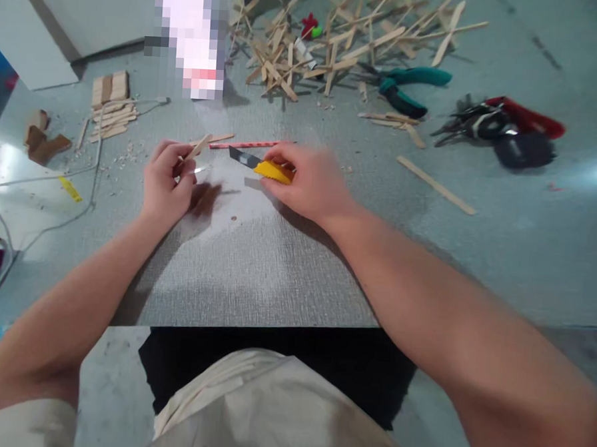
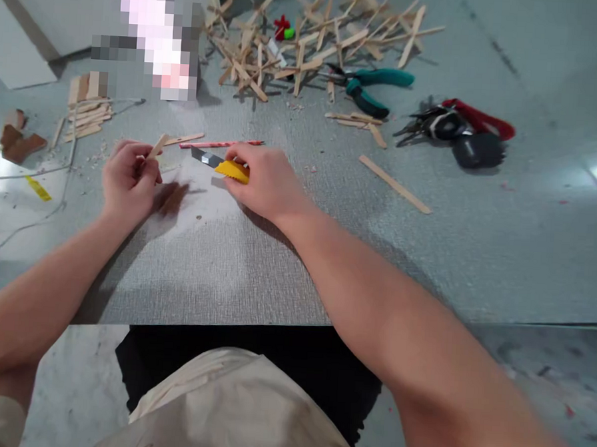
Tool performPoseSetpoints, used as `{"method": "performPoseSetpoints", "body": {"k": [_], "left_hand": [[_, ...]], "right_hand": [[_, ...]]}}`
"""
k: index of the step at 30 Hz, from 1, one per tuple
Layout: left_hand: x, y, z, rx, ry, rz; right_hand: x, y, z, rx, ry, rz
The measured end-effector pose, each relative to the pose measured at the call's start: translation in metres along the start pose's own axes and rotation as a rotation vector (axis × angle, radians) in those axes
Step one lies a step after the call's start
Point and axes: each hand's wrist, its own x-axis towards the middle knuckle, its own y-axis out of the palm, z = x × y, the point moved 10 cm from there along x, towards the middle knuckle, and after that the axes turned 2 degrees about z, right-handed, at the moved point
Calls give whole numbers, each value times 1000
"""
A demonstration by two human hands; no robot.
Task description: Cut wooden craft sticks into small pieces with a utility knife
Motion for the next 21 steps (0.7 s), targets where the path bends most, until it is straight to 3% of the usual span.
{"method": "performPoseSetpoints", "body": {"k": [8, 21], "left_hand": [[-1, 3, 3, -22, 36, 29], [4, 6, -21, 37, 185, 81]], "right_hand": [[1, 3, -1, -1, 0, -2], [3, 4, -3, 20, 14, 19]]}}
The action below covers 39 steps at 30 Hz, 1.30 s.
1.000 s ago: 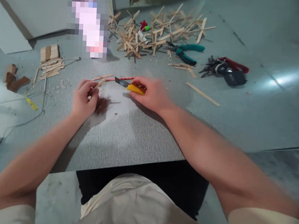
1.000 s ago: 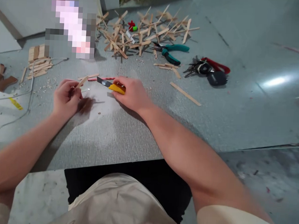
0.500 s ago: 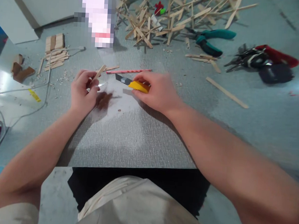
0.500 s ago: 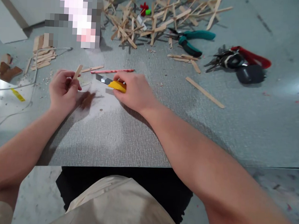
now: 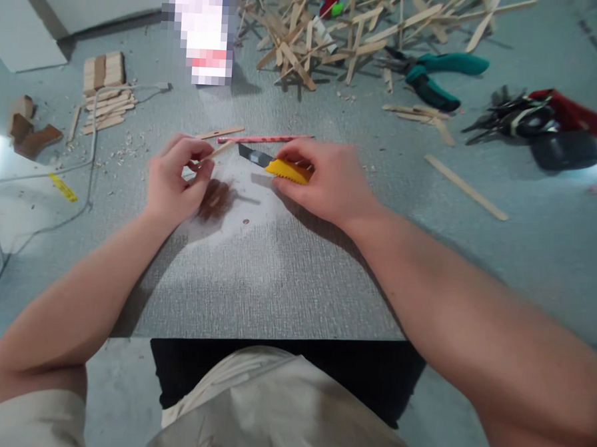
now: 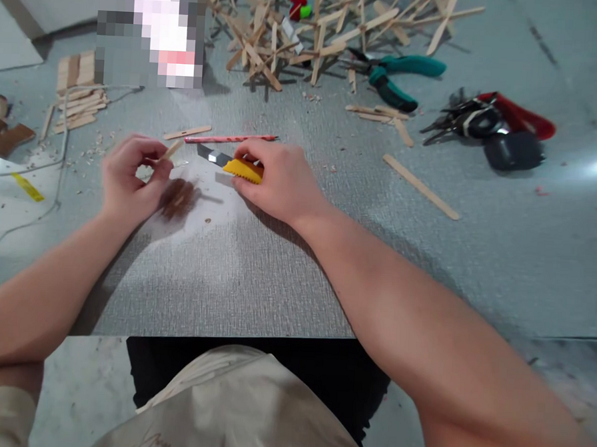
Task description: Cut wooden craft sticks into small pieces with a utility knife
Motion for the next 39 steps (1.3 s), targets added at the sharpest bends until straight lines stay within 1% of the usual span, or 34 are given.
{"method": "performPoseSetpoints", "body": {"k": [4, 7, 9, 13, 16, 19, 21, 24, 27, 33, 35, 39], "left_hand": [[-1, 3, 1, 41, -12, 26], [-3, 6, 2, 41, -21, 45], [-5, 9, 5, -25, -59, 58], [-10, 19, 14, -245, -169, 121], [-11, 24, 9, -299, -134, 161], [-9, 26, 1, -294, -89, 203], [-9, 26, -4, -314, -89, 223], [-10, 29, -6, -418, -131, 261], [-14, 35, -4, -526, -197, 298], [-21, 40, 0, -553, -225, 302], [-23, 40, 0, -557, -229, 295], [-24, 37, 0, -543, -229, 266]], "right_hand": [[0, 0, 2, -10, -15, -1], [0, -4, -3, -14, 16, -33], [0, -10, -8, -2, 38, -73], [-1, -18, -20, 33, 76, -130], [-1, -19, -25, 10, 78, -140], [1, -16, -24, -43, 53, -128], [3, -16, -23, -72, 48, -134], [7, -17, -24, -78, 54, -153], [7, -21, -26, -85, 57, -168], [-2, -33, -40, -55, 128, -199], [-3, -32, -39, -67, 135, -190], [-7, -26, -30, -74, 112, -120]]}}
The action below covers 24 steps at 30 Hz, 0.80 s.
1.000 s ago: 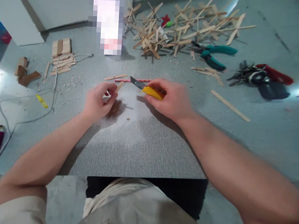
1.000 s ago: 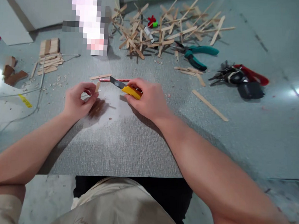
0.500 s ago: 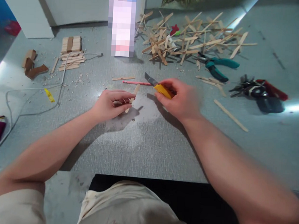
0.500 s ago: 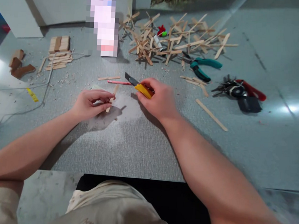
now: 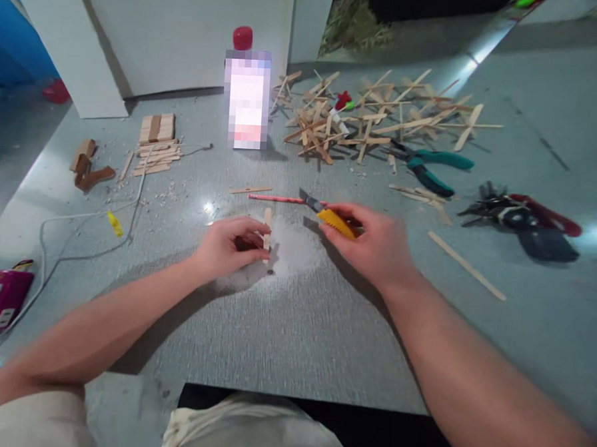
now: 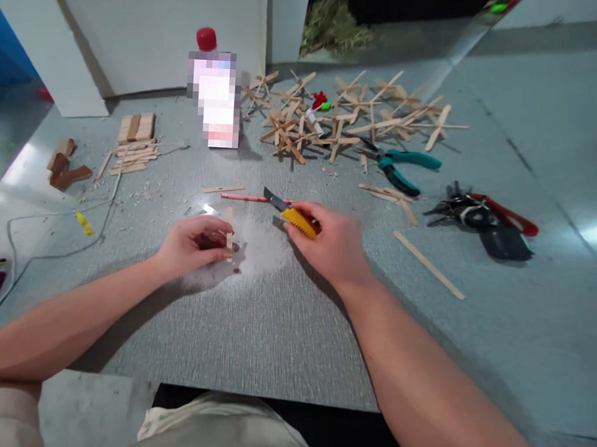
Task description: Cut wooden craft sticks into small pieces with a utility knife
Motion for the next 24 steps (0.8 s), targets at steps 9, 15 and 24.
{"method": "performPoseSetpoints", "body": {"k": [9, 15, 24], "left_hand": [[-2, 8, -15, 296, 88, 52], [-9, 21, -24, 536, 190, 115], [7, 14, -20, 692, 239, 208]], "right_hand": [[-28, -12, 0, 304, 278, -44], [-41, -5, -6, 581, 473, -17], [-47, 3, 6, 503, 452, 183]]}}
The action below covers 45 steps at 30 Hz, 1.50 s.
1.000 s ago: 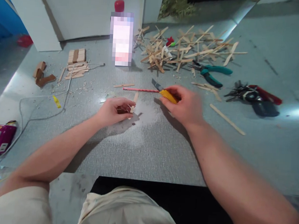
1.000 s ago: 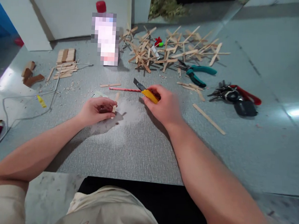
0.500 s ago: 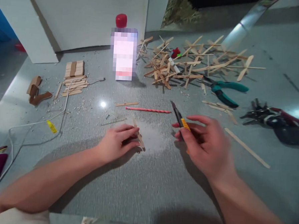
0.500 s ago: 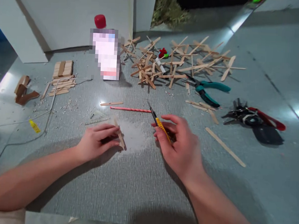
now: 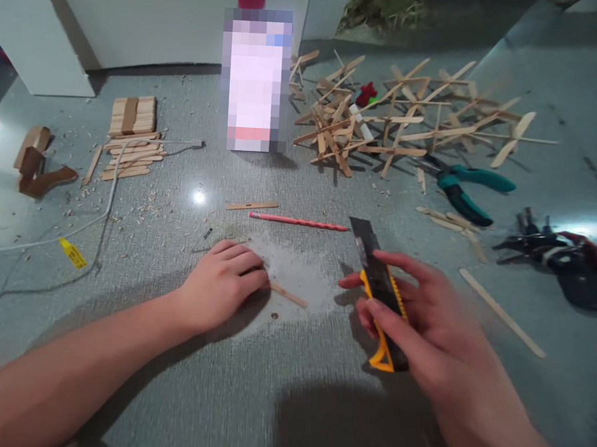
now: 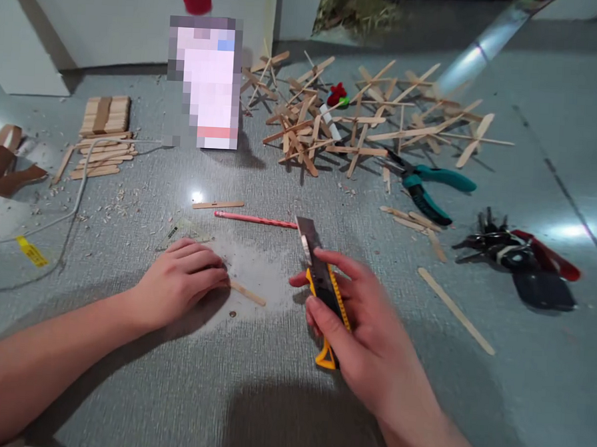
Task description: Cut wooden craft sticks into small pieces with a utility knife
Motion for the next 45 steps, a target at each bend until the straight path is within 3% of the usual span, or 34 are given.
{"method": "performPoseSetpoints", "body": {"k": [5, 9, 11, 15, 19, 24, 30, 39, 45], "left_hand": [[-4, -1, -27, 268, 101, 12], [-7, -1, -46, 399, 152, -10], [-7, -1, -50, 420, 153, -16], [-5, -2, -50, 412, 128, -39], [-3, -4, -44, 385, 85, -61], [0, 1, -51, 404, 186, -49], [7, 7, -51, 307, 173, -16], [14, 4, -53, 256, 125, -70], [14, 5, -50, 186, 100, -88]], "right_hand": [[-27, 4, 15, -401, -118, 30], [-48, 32, 28, -582, -262, 154], [-53, 42, 33, -607, -328, 152], [-51, 52, 33, -619, -362, 182], [-43, 48, 35, -671, -355, 153], [-43, 45, 34, -649, -364, 136], [-48, 44, 17, -655, -268, 191], [-52, 53, 26, -794, -417, 198], [-53, 56, 27, -822, -430, 207]]}}
